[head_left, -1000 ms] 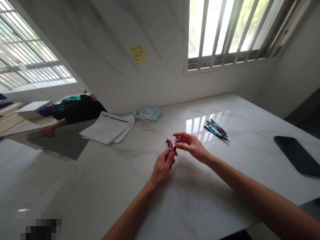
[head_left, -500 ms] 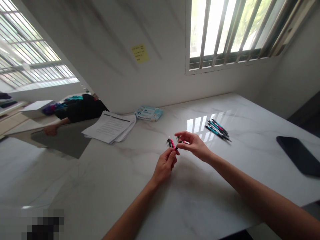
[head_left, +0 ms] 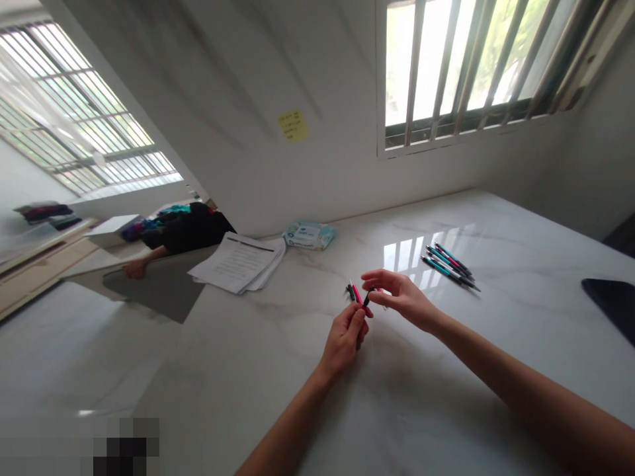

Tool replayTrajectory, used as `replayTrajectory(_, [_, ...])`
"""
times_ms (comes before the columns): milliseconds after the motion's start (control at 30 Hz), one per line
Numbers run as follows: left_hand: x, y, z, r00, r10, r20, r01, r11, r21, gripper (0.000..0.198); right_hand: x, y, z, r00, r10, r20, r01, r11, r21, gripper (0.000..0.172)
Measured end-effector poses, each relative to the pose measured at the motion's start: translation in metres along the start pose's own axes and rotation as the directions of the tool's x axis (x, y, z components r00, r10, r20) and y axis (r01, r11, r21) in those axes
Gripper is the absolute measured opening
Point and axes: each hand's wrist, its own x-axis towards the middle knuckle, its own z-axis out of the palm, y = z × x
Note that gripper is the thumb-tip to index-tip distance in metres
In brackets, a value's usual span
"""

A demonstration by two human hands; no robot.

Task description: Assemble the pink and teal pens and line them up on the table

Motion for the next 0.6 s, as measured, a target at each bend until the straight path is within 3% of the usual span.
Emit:
replayTrajectory(167, [0.0, -0.002, 0.0, 1.0, -0.001, 0.001, 0.001, 1.0, -0.03, 0.041, -0.001, 0.003, 0.0, 1.0, 0.003, 0.028, -0.007, 0.99, 0.144, 0.039])
replayTrajectory(400, [0.0, -0.003, 0.005, 1.0, 0.015, 0.003, -0.014, 0.998, -0.059, 0.042, -0.001, -0.001, -0.001, 0.995, 0.076, -0.064, -0.049, 0.936, 0.347, 0.046])
replayTrajectory(600, [-0.002, 0.003, 0.008, 0.998, 0.054, 0.01, -0.054, 0.998, -0.018, 0.036, -0.001, -0.009, -0.003, 0.99, 0.11, -0.093, -0.047, 0.857, 0.513, 0.028])
